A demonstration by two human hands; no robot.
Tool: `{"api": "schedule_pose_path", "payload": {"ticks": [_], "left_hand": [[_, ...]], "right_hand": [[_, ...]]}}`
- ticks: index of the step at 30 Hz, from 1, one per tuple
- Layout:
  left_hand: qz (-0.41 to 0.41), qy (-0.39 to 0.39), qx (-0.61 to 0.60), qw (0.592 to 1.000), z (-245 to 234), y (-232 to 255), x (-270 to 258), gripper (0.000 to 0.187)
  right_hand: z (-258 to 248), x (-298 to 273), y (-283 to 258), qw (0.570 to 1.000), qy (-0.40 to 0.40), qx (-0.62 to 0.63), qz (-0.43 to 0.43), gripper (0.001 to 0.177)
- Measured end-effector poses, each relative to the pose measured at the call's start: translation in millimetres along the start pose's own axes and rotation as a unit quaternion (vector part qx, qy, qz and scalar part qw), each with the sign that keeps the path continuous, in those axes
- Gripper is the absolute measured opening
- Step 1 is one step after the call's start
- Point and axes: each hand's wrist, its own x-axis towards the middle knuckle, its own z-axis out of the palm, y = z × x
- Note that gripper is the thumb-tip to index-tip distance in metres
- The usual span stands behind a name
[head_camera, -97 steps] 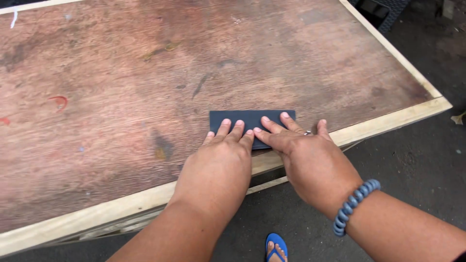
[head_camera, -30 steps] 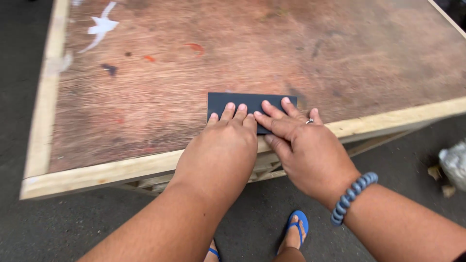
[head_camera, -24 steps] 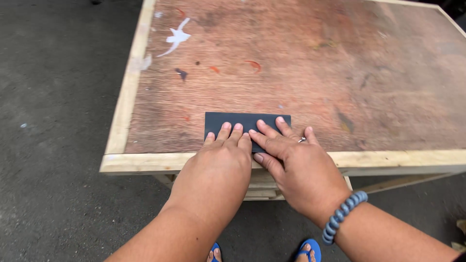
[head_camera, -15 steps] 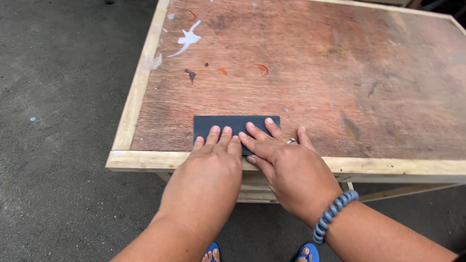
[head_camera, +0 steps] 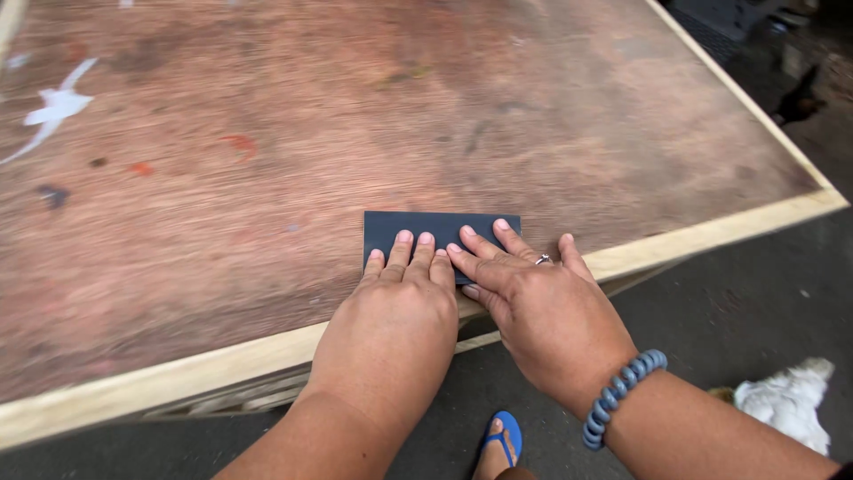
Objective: Sanding the surface and edges of a wooden table using a piece of sandpaper.
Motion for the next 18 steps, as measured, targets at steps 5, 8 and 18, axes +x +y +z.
{"api": "schedule_pose_path", "payload": {"ticks": [5, 8, 18], "left_hand": [[0.070, -0.008, -0.019, 0.997, 15, 43, 54, 0.045], [0.086, -0.009, -0.031, 0.996, 18, 54, 66, 0.048], [0.067, -0.009, -0.081, 0.994, 12, 24, 36, 0.043]], "right_hand": [[-3, -22, 66, 0.995, -0.008, 0.039, 0.095, 0.046], [-10, -27, 75, 0.994, -0.001, 0.042, 0.105, 0.046], [-2, -23, 32, 0.993, -0.006, 0.043, 0.109, 0.049]]}}
